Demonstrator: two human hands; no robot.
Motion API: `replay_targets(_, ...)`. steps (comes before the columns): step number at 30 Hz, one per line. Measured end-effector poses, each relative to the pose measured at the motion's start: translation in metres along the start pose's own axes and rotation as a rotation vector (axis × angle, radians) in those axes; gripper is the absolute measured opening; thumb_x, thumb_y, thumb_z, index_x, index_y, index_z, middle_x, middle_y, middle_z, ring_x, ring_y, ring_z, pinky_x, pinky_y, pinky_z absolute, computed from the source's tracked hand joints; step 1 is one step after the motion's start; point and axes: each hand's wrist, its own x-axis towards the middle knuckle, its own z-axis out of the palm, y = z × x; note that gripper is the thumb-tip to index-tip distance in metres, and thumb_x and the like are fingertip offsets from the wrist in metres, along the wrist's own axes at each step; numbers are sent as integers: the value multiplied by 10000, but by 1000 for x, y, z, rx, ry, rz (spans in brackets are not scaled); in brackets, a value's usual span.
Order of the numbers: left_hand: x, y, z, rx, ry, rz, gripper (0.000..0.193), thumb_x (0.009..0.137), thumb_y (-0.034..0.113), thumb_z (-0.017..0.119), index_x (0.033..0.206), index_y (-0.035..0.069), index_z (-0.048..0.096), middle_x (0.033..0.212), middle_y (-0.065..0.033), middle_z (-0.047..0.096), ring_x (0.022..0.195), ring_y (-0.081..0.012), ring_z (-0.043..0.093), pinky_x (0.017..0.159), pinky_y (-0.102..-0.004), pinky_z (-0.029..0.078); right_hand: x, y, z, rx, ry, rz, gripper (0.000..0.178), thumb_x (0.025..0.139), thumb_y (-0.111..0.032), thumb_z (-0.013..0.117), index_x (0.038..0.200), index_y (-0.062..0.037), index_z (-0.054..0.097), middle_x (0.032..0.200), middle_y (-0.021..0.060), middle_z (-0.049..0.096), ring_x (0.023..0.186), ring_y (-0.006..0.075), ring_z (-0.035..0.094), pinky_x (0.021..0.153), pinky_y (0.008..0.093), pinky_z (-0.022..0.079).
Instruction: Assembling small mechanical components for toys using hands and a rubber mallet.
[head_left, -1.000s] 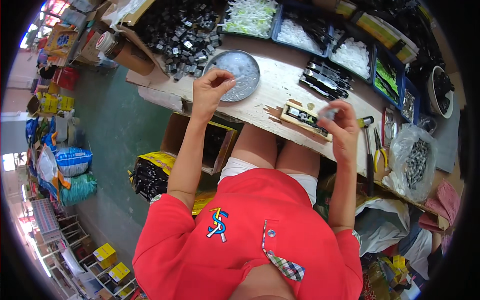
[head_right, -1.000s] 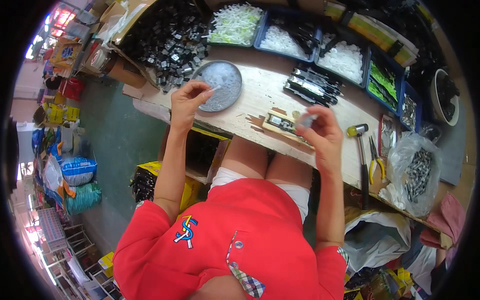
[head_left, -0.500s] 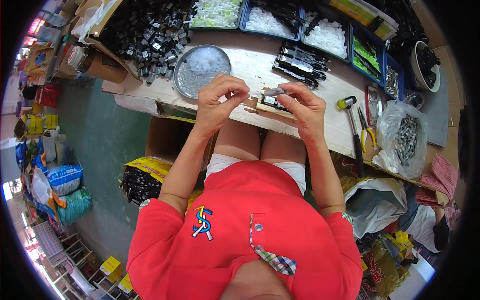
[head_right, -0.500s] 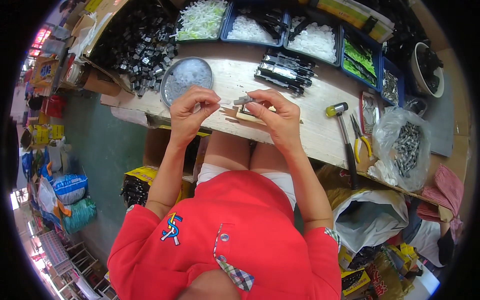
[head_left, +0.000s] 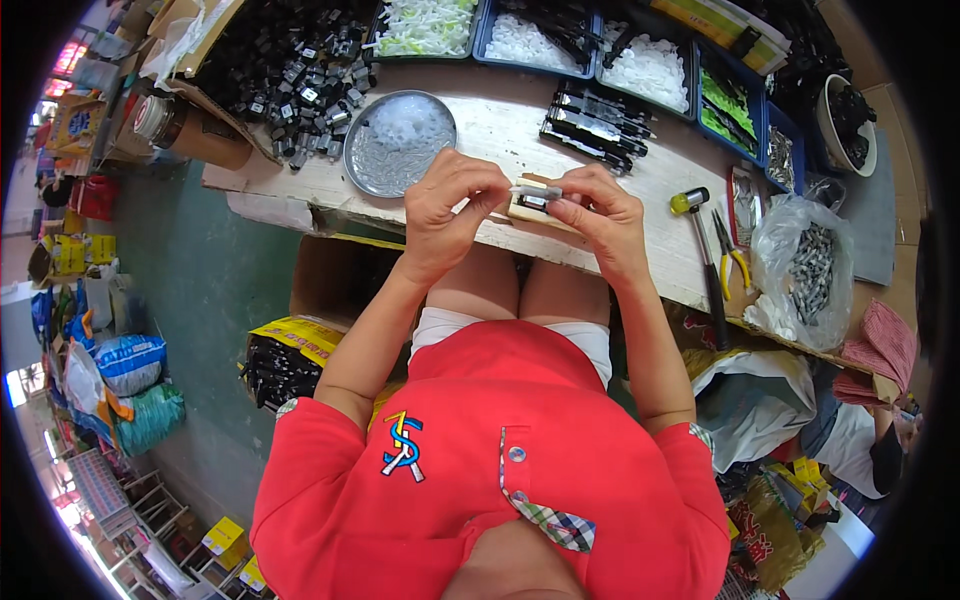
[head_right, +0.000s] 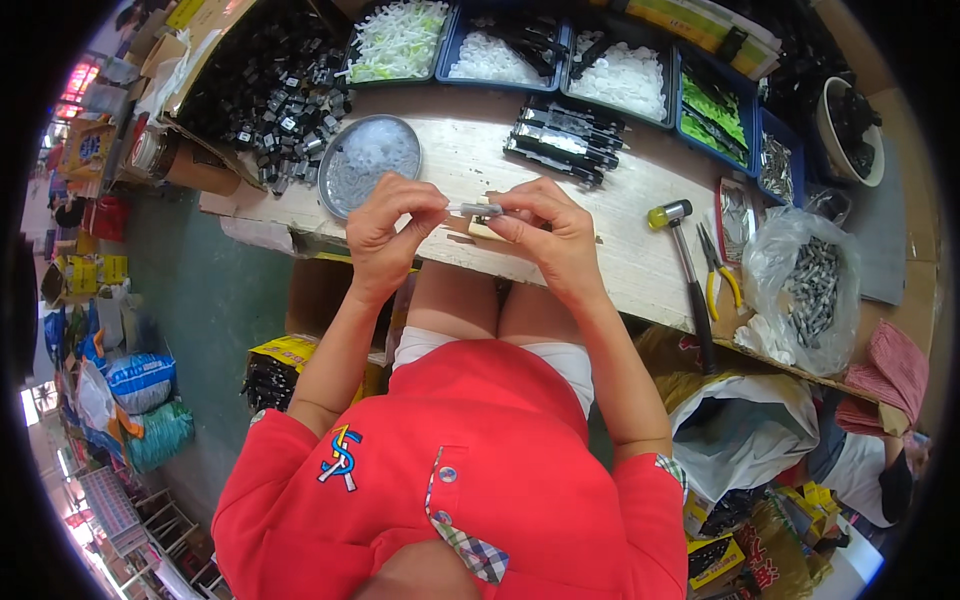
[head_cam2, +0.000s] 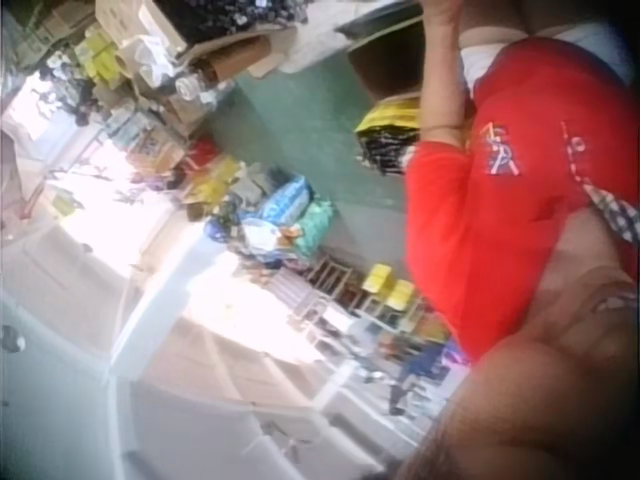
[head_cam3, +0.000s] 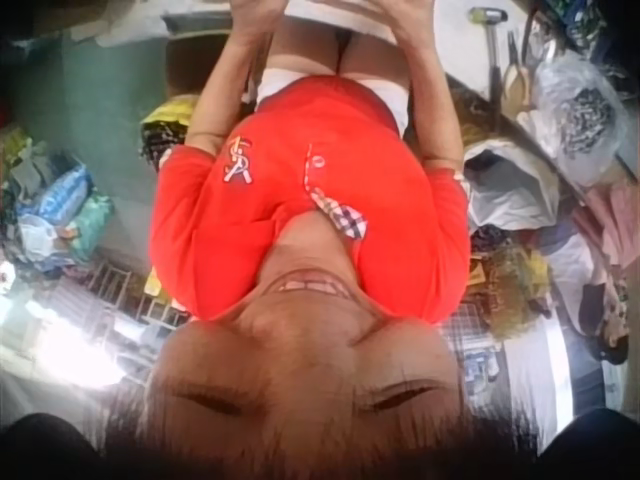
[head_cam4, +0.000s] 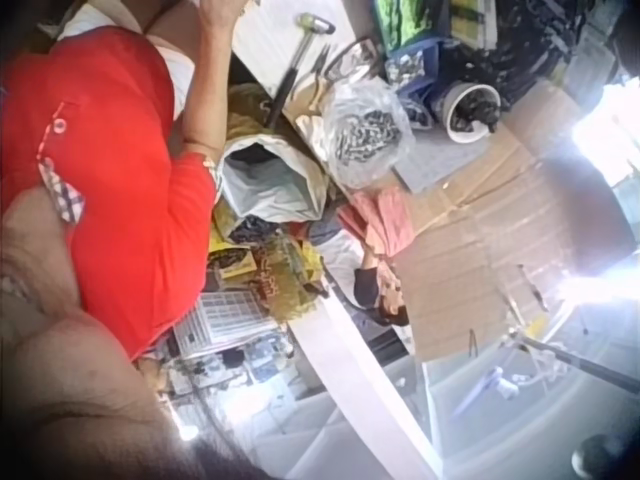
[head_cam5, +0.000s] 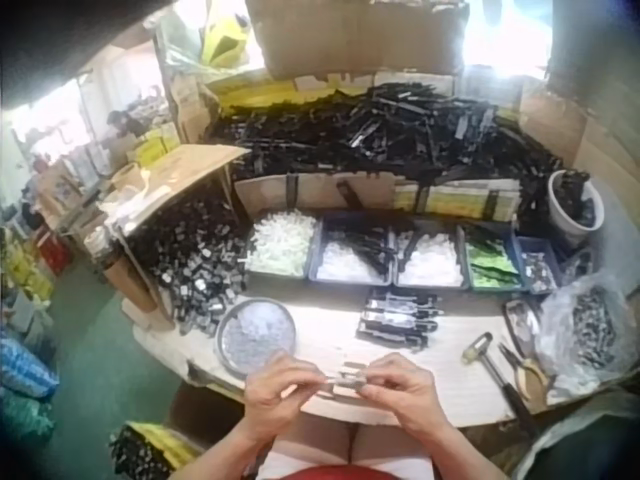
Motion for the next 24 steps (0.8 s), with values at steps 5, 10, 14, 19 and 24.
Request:
replay_targets(5, -1, 3, 14, 27, -96, 94, 192, 653, -85, 650, 806, 29, 628, 768, -64, 623, 704, -174, 548, 620, -254, 430, -7, -5, -12, -94, -35, -51, 211, 677, 3, 688, 884, -24, 664, 794, 5, 523, 735, 83, 463, 627, 194, 366)
replay_targets(10, -3, -2, 33, -24, -143, 69, 214, 648, -58, 643, 834, 45, 621, 825, -63, 609, 726, -202, 540, 621, -273, 425, -12, -4, -31, -305, -4, -172, 216, 677, 39, 651, 887, -11, 652, 759, 52, 533, 704, 130, 518, 599, 219, 421)
replay_targets(14, -5, -6, 42, 7, -191, -50, 307, 627, 58, 693, 926, 74, 625, 957, -48, 577, 885, -211, 512, 784, -312, 336, -21, -1, -55, -455, 76, -190, 188, 673, 28, 655, 856, -11, 653, 712, 55, 532, 669, 148, 517, 601, 238, 412)
replay_targets(19, -16, -26, 60, 264, -191, -73, 317, 627, 137, 709, 934, 96, 642, 980, -34, 573, 933, -199, 473, 803, -319, 314, -33, 10, -76, -530, 119, -84, 162, 669, 8, 661, 830, -6, 650, 690, 53, 525, 656, 149, 513, 581, 257, 393)
replay_targets(24, -20, -29, 78, 360, -190, -82, 295, 626, 164, 703, 910, 109, 647, 976, -9, 559, 954, -186, 434, 802, -322, 267, -33, 16, -76, -645, 106, -112, 144, 654, -27, 672, 795, -7, 646, 675, 77, 518, 631, 194, 498, 574, 298, 371)
